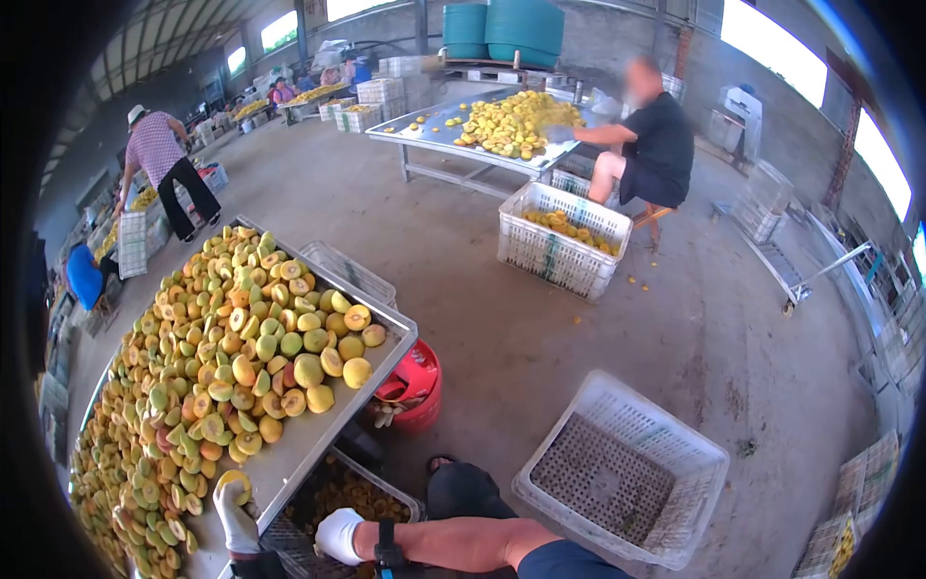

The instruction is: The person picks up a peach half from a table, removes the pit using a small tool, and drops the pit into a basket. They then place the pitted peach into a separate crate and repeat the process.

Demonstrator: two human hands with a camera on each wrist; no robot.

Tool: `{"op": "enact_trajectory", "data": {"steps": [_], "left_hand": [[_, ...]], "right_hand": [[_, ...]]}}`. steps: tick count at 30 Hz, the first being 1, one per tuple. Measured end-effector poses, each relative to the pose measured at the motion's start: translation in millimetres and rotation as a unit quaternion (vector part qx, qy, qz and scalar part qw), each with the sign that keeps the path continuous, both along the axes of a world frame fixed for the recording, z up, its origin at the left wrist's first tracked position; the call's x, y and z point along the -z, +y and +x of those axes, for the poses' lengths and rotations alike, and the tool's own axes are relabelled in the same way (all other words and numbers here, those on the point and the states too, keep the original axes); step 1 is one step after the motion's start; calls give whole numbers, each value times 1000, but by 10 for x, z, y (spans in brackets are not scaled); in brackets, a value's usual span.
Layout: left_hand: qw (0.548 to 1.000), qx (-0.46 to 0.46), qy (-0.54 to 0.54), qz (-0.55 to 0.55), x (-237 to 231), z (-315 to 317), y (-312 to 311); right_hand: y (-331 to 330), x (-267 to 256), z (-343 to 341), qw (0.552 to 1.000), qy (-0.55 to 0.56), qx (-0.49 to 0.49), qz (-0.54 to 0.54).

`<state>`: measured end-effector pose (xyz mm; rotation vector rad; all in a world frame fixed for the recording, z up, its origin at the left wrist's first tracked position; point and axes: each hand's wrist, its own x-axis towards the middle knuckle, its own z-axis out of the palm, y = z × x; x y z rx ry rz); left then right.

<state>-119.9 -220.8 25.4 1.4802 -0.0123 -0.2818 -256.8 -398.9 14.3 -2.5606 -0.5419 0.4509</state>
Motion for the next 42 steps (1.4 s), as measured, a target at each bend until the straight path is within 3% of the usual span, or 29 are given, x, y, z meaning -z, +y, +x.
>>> {"op": "enact_trajectory", "data": {"steps": [3, 5, 7, 8, 9, 10, 12, 14, 17, 19, 22, 23, 24, 28, 30, 32, 33, 34, 36, 37, 39, 40, 42], "left_hand": [[996, -50, 2, -77, -13, -228, 225], [996, -17, -21, -88, -101, -375, 342], [989, -57, 39, -134, 225, -380, 595], [965, -134, 122, -192, -5, -505, 479], [975, -62, 64, -204, 121, -505, 608], [977, -10, 46, -207, -26, -532, 573], [963, -74, 107, -238, -124, -540, 520], [952, -71, 141, -263, -183, -511, 543], [950, -22, 156, -268, -118, -487, 608], [959, -125, 188, -174, -108, -497, 565], [949, -210, 143, -188, -51, -479, 437], [960, -168, 77, -211, 177, -416, 467], [971, -175, 47, -153, 56, -469, 399], [988, -134, 57, -42, -55, -514, 288], [989, -119, 11, -86, -22, -529, 278], [994, -96, -10, -47, -75, -540, 278], [993, -70, 13, -89, -208, -597, 268], [990, -45, 37, -130, -282, -627, 260], [986, -19, 32, -165, -249, -610, 238], [980, 7, 32, -198, -251, -622, 225], [972, 71, 14, -225, -241, -652, 216], [972, 67, 20, -223, -242, -643, 194], [982, 48, -9, -182, -317, -674, 164]], "right_hand": [[-24, -144, 24, 999, 13, 36, 31], [-16, -106, 64, 998, -35, 50, 23], [-42, -210, 95, 992, -79, 71, 65], [-11, -184, 128, 983, -111, 102, 105], [27, -186, 175, 982, -121, 117, 81], [44, -46, 222, 964, -237, 87, 79], [140, -94, 326, 951, -230, 132, 160], [222, -156, 382, 930, -233, 144, 244], [336, -122, 426, 916, -143, 159, 338], [411, -194, 413, 916, -129, 150, 350], [505, -285, 397, 917, -110, 145, 355], [534, -303, 393, 909, -86, 153, 377], [542, -313, 399, 908, -107, 149, 378], [586, -145, 466, 898, -82, 209, 378], [550, -304, 478, 839, 167, 282, 435], [508, -371, 494, 815, 194, 285, 467], [496, -387, 492, 787, 230, 286, 497], [483, -401, 492, 787, 228, 286, 497], [465, -419, 497, 719, 273, 307, 561], [471, -403, 500, 719, 274, 306, 561], [496, -369, 509, 672, 268, 317, 613], [497, -372, 515, 670, 275, 319, 612], [509, -410, 511, 715, 260, 317, 567]]}}
